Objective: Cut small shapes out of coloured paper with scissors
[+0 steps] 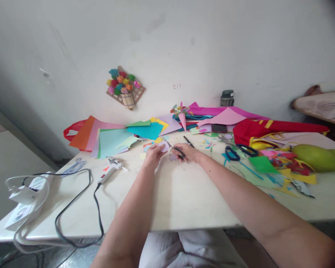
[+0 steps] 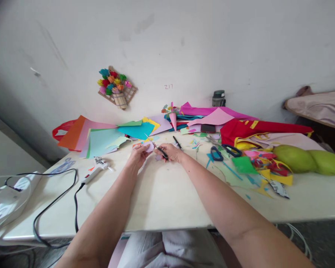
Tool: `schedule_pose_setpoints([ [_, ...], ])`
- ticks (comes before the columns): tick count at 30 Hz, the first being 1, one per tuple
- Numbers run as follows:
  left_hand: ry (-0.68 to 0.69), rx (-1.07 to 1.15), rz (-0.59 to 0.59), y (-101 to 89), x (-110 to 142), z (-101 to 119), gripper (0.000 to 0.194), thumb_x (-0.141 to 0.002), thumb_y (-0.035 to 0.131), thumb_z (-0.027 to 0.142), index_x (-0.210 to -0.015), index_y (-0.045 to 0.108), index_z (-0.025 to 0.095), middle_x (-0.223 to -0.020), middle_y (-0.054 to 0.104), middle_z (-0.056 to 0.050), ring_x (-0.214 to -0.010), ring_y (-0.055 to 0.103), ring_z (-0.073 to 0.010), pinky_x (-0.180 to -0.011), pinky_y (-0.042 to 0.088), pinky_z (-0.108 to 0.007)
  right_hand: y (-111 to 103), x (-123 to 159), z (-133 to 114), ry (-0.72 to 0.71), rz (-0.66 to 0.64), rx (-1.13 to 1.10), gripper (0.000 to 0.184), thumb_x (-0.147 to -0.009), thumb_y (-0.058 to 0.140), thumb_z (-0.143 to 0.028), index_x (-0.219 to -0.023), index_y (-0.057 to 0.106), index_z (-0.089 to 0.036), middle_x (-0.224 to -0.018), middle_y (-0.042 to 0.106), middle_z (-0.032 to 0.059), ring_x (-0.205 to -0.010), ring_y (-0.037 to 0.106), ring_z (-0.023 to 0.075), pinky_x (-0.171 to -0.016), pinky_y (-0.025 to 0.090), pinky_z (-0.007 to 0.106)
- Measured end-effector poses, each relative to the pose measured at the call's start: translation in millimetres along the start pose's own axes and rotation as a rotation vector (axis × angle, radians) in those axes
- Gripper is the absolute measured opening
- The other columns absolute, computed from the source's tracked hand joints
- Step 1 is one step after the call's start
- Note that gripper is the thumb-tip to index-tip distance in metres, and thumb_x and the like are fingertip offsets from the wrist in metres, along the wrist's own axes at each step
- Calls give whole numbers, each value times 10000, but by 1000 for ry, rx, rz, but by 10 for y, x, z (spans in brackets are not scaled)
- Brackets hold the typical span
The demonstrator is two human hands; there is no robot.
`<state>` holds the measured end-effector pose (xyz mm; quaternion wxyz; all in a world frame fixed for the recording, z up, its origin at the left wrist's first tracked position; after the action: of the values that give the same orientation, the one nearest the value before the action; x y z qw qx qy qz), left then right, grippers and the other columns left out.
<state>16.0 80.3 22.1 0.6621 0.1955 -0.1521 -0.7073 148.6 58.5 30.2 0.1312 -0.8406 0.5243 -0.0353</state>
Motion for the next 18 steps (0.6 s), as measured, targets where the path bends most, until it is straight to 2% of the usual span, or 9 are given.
schedule_pose_setpoints([
  [18, 7, 0, 10, -11, -2, 4, 248, -505, 783, 175, -644, 585, 124, -712, 667, -40, -682, 626, -131, -681, 499, -257, -5, 10, -16, 16, 2, 8, 198, -791, 542, -345, -730, 502, -161, -533, 508, -43, -359, 440, 48, -293, 222, 154],
])
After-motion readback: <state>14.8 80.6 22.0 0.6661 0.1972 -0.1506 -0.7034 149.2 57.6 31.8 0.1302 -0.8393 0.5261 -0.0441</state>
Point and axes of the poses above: each hand's wrist, its own x-axis away from the middle knuckle, its own y-axis out of the palm, z = x × y, the point moved 8 cm from there along -x, towards the middle knuckle
